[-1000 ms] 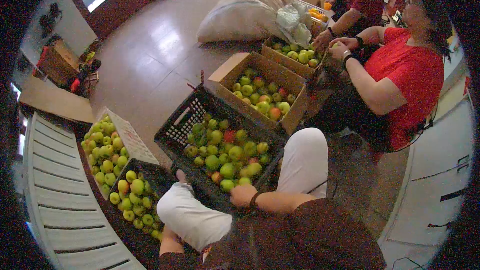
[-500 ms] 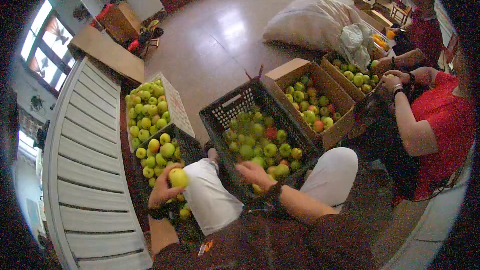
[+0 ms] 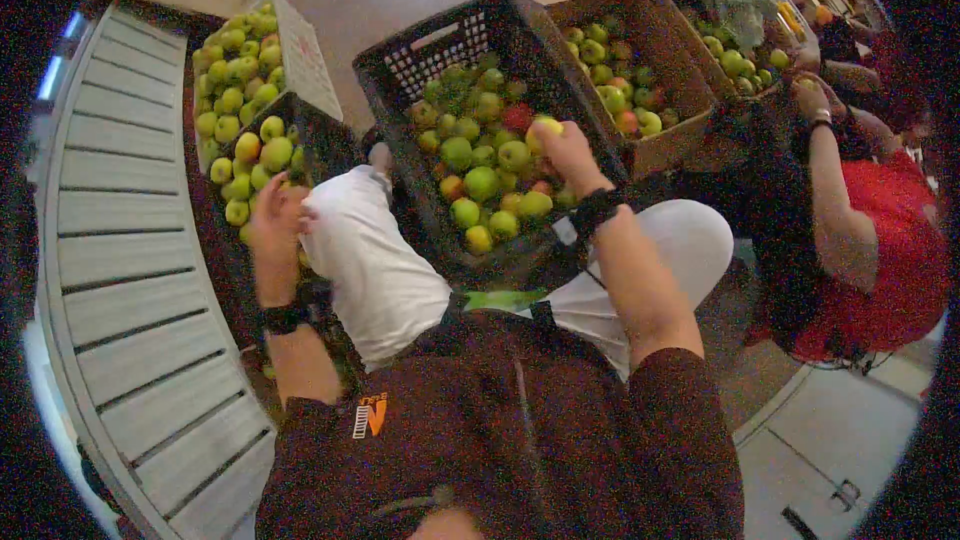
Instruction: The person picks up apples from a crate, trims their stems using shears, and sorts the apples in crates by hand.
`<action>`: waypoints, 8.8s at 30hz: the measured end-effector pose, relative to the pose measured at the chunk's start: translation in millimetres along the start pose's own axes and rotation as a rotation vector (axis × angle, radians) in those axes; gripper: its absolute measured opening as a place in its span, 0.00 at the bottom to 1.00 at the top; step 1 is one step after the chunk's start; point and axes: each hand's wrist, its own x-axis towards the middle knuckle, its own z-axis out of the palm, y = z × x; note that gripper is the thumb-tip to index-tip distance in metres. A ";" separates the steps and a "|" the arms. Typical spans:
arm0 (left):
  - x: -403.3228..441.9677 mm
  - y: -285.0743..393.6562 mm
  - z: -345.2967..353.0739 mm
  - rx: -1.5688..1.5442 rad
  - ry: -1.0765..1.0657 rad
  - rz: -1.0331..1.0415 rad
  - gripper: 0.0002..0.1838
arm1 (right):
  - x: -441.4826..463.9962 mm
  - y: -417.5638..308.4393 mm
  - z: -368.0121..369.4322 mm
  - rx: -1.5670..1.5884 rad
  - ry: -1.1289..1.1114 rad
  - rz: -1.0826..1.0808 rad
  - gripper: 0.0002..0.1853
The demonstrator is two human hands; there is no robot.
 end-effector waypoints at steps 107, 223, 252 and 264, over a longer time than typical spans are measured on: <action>125.1 4.3 121.5 -0.431 -0.359 -0.202 0.21 | 59.8 94.2 50.8 -1.356 -0.582 -0.338 0.28; 10.2 -40.3 200.2 -0.219 -0.791 -0.606 0.13 | -38.5 54.0 53.2 -0.875 -0.037 -0.495 0.12; 26.4 -82.2 220.8 0.003 -0.645 -0.026 0.28 | 1.7 77.5 10.3 -0.340 -0.158 -0.135 0.37; 31.2 -42.2 204.2 -0.095 -0.726 -0.256 0.22 | 41.5 122.0 -17.7 -1.449 -0.078 0.085 0.12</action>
